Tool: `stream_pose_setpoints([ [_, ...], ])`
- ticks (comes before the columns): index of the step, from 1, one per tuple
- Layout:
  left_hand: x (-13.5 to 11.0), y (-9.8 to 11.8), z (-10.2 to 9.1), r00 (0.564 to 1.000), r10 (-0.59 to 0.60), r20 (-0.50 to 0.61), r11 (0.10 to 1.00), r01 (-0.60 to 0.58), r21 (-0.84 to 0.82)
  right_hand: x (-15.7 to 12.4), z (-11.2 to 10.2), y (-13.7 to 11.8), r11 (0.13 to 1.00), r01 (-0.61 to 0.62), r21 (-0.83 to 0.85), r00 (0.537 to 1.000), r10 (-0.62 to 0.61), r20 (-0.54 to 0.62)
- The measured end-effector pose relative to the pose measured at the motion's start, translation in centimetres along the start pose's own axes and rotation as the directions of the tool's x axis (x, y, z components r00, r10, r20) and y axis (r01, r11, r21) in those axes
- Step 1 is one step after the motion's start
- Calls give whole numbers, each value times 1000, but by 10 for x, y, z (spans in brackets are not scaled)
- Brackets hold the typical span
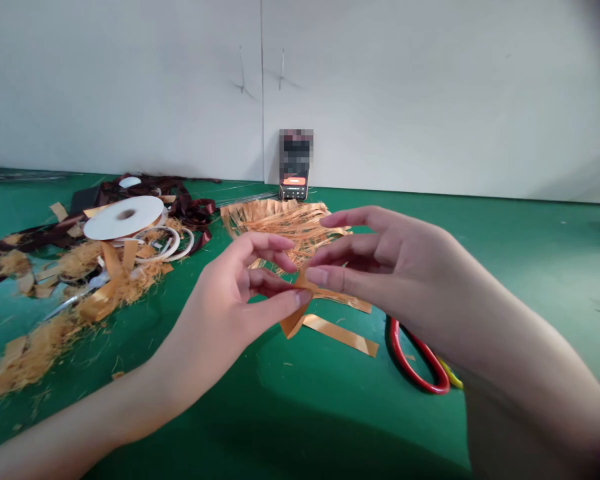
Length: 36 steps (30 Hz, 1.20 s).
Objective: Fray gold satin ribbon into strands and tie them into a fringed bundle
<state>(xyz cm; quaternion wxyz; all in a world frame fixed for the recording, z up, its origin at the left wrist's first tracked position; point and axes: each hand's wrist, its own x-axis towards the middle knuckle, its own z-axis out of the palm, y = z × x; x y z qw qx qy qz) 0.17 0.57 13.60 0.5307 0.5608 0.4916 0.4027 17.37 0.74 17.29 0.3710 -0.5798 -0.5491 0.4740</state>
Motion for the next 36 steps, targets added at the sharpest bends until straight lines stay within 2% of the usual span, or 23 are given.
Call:
stream_pose_setpoints([
  [9, 0, -1, -2, 997, 47, 61, 995, -51, 81, 0, -1, 0, 999, 16, -43, 997, -13, 76],
  [17, -2, -1, -3, 999, 11, 39, 999, -10, -37, -1, -3, 0, 999, 33, -25, 997, -31, 75],
  [27, 1, -4, -4, 998, 55, -15, 998, -56, -30, -1, -2, -1, 999, 31, -29, 999, -30, 42],
  [36, 2, -6, -5, 997, 56, -61, 994, -61, -86, 0, -3, -3, 997, 48, -62, 997, -51, -49],
])
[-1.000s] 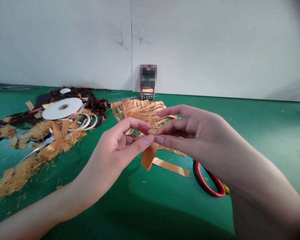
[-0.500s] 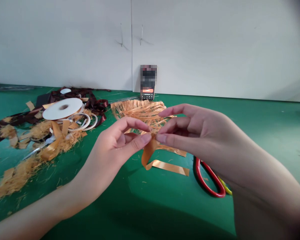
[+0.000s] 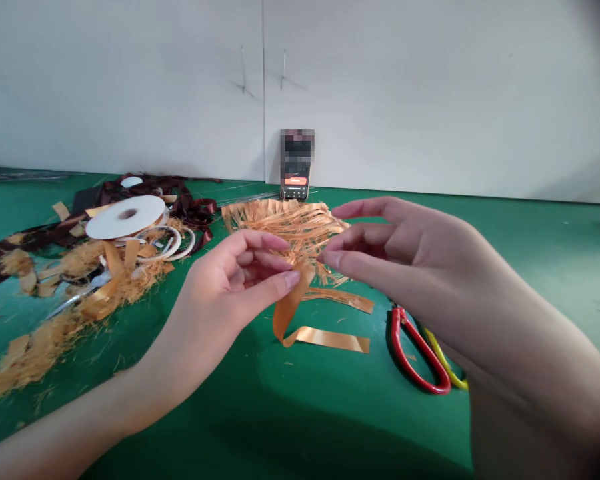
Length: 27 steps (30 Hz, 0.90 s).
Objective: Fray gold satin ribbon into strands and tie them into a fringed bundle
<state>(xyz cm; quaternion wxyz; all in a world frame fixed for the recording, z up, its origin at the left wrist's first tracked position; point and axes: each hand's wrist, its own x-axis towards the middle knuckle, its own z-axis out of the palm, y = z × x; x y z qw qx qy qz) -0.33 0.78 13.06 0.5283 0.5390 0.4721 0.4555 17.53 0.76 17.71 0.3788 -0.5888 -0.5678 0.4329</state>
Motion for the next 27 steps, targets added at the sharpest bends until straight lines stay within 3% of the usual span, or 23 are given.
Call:
stream_pose_setpoints([
  [11, -2, -1, 2, 998, 3, 56, 1000, -4, 18, 1, 8, 2, 999, -24, -43, 997, 27, 69],
  [17, -2, 1, 2, 999, 17, 36, 999, -18, 36, 2, 8, 1, 998, -63, 20, 998, 63, 11],
  [23, -2, 0, 1, 999, 17, 27, 999, -18, 28, 4, 1, 5, 999, 33, 30, 992, -29, -123],
  [27, -2, -1, 1, 999, 5, 33, 1000, -6, 25, 3, 0, 4, 999, 32, 28, 998, -31, -48],
])
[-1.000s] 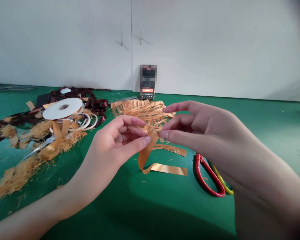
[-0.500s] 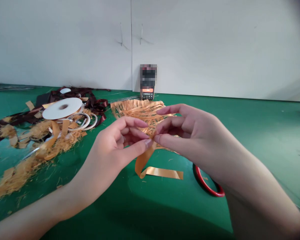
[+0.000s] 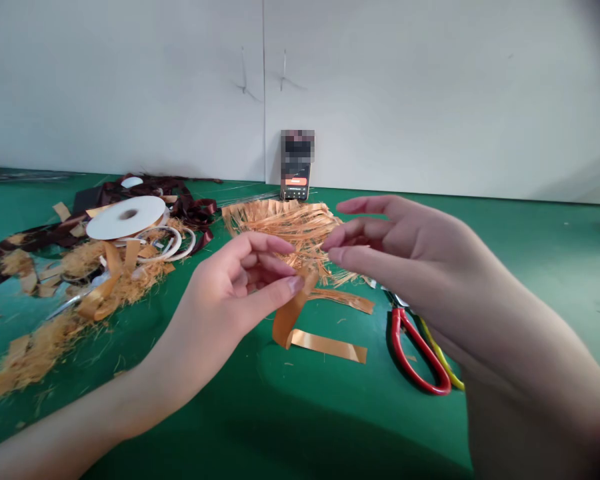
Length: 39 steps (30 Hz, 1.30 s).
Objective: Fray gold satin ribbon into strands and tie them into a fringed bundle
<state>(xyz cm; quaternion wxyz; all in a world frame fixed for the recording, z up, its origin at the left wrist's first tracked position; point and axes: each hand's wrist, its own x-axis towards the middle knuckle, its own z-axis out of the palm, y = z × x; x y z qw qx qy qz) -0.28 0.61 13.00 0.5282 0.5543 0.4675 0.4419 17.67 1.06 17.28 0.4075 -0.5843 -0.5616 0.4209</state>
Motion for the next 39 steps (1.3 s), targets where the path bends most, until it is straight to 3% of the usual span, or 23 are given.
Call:
stream_pose_setpoints([
  [4, 1, 1, 1, 1000, -14, 7, 1000, 14, 12, 0, 2, -1, 999, -49, 18, 994, 47, 100],
  [16, 1, 3, 1, 998, -49, 47, 997, 46, 54, 0, 3, -2, 998, -1, 65, 996, -4, 89],
  [23, 1, 3, 1, 999, -46, 26, 998, 45, 45, 0, 2, -2, 997, -67, 50, 994, 62, 93],
  [29, 2, 4, 2, 999, -26, 28, 999, 26, 18, 0, 0, 1, 996, -83, 24, 981, 77, 180],
  [34, 2, 5, 2, 996, -16, 92, 999, 12, 47, 1, 1, 2, 998, -69, -13, 981, 70, 181],
  [39, 2, 5, 2, 996, -50, 69, 998, 48, 29, 2, 0, 3, 997, -78, -12, 977, 79, 196],
])
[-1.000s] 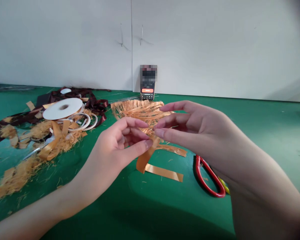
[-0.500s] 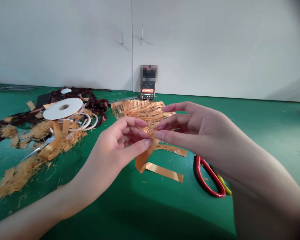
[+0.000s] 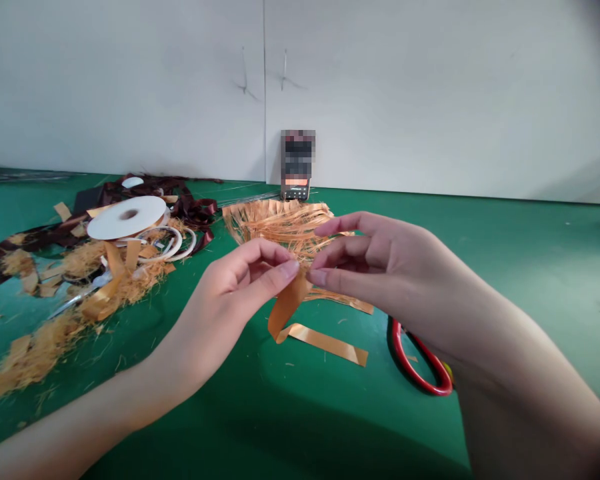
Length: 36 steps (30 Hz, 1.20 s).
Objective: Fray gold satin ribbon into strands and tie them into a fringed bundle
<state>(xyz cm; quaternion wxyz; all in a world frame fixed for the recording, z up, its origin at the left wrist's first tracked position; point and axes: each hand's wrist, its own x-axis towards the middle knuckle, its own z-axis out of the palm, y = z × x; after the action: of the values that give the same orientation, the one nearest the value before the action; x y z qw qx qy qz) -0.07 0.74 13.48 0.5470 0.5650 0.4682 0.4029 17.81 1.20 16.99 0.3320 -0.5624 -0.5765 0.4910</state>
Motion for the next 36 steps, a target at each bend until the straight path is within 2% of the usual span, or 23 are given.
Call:
stream_pose_setpoints([
  [7, 4, -2, 0, 999, 1, -32, 1000, -1, -7, 3, 0, 2, 1000, 7, -2, 1000, -7, -15],
  [13, 7, -5, -2, 1000, -15, -18, 1000, 16, 15, 5, 0, -1, 1000, -21, 6, 1000, 21, -18],
  [21, 13, -12, -6, 998, -31, -50, 999, 30, -24, 10, 2, 0, 1000, -29, -6, 980, 27, -199],
  [31, 13, -9, -2, 999, -53, 3, 998, 53, -46, 8, 1, 5, 999, 24, -46, 1000, -25, -15],
  [33, 12, -9, -1, 999, -47, 9, 998, 48, -48, 8, 1, 2, 998, -3, -63, 1000, 2, -14],
  [36, 11, -8, -1, 999, -42, 7, 998, 42, -37, 7, 2, -2, 994, -17, -104, 997, 9, -74],
])
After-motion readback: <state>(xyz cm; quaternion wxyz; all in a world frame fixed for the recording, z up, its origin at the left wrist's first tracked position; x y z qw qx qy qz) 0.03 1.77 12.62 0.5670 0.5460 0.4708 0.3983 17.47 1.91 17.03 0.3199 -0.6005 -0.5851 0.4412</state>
